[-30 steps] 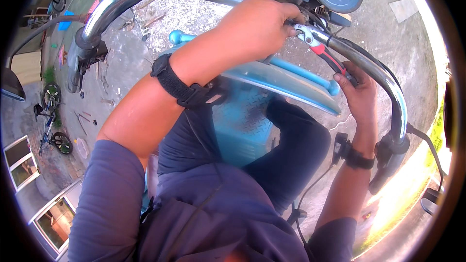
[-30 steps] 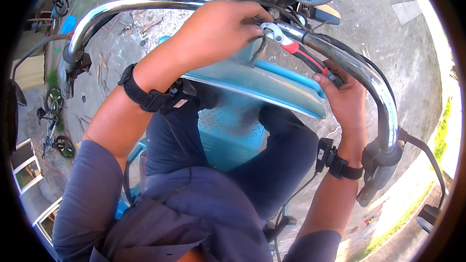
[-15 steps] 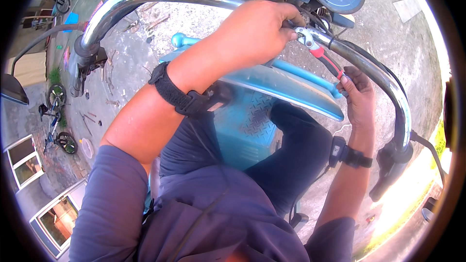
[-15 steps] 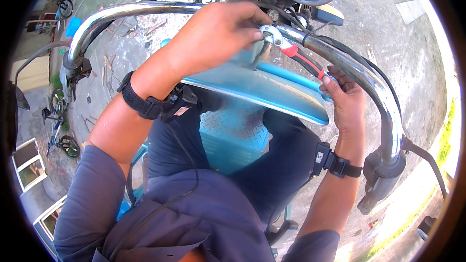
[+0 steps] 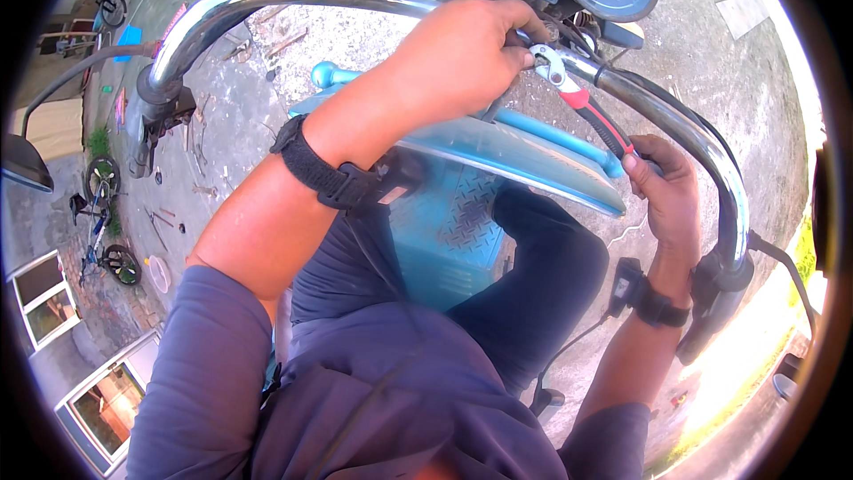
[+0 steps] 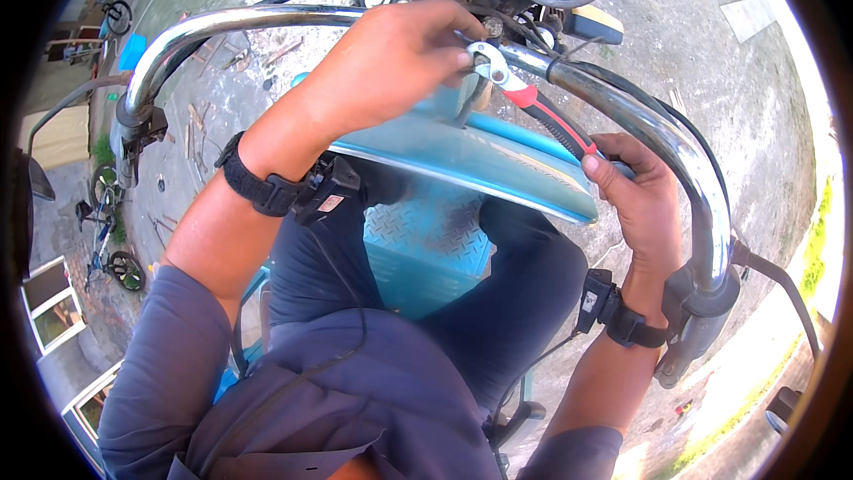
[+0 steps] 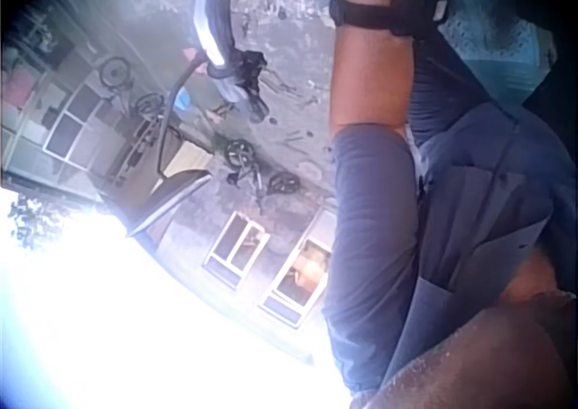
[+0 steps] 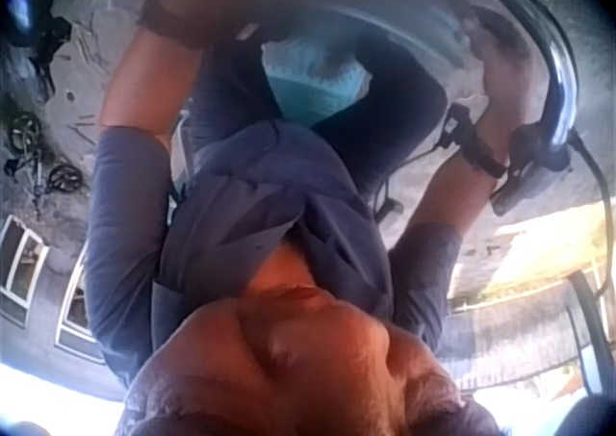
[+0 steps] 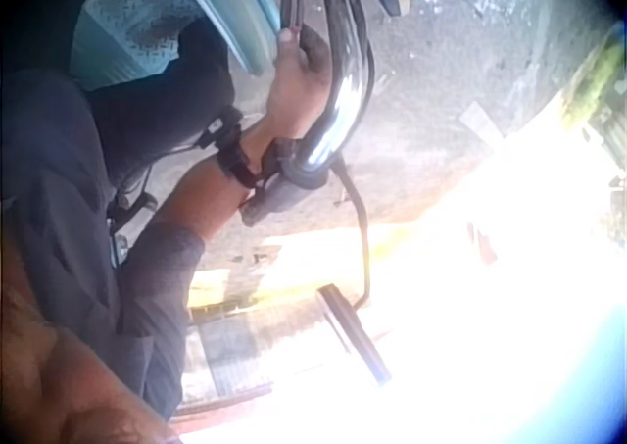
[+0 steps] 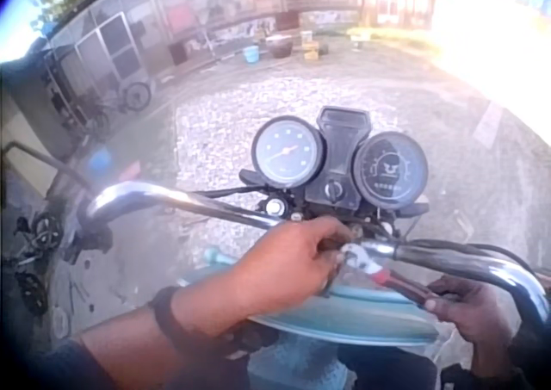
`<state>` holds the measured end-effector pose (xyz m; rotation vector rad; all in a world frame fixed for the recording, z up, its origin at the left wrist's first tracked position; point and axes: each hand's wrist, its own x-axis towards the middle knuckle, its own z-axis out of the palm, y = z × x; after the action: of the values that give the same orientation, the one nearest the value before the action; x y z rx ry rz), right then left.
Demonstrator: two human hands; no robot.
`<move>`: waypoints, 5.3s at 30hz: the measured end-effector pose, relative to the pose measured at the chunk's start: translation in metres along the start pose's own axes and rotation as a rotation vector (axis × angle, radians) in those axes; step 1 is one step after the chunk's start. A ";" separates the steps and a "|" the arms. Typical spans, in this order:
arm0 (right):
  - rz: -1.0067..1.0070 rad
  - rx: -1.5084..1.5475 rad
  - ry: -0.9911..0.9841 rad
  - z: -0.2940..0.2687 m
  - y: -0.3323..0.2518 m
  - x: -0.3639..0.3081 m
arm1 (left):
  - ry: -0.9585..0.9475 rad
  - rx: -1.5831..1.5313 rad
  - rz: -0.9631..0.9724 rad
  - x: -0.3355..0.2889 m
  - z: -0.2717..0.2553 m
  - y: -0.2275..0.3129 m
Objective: The person uses a wrench to tighten and adjust a bolt and nut assembly on the handlebars of a moped.
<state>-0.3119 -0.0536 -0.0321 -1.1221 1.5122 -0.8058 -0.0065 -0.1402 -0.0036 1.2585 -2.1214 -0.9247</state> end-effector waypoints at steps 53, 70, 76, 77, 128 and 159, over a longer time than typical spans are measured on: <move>0.141 0.073 -0.003 0.059 -0.030 -0.042 | 0.137 -0.199 -0.177 -0.029 0.014 0.009; -0.477 -0.276 0.037 0.046 -0.051 -0.143 | 0.116 -1.159 -0.586 -0.124 0.007 -0.001; -0.479 -0.888 0.856 -0.029 -0.014 -0.191 | 0.171 -1.114 -0.640 -0.142 0.007 -0.013; -0.430 -0.970 0.817 -0.032 -0.010 -0.181 | 0.167 -1.115 -0.641 -0.143 0.011 -0.012; 0.009 0.091 0.170 0.092 -0.041 -0.046 | 0.278 -1.490 -0.512 -0.073 0.022 0.002; -0.536 -0.468 0.063 0.136 -0.072 -0.011 | 0.150 -1.696 -0.461 -0.119 -0.003 -0.007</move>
<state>-0.1626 -0.0588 0.0054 -1.9181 1.5103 -0.8641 0.0522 -0.0377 -0.0166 0.6990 -0.3252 -1.9828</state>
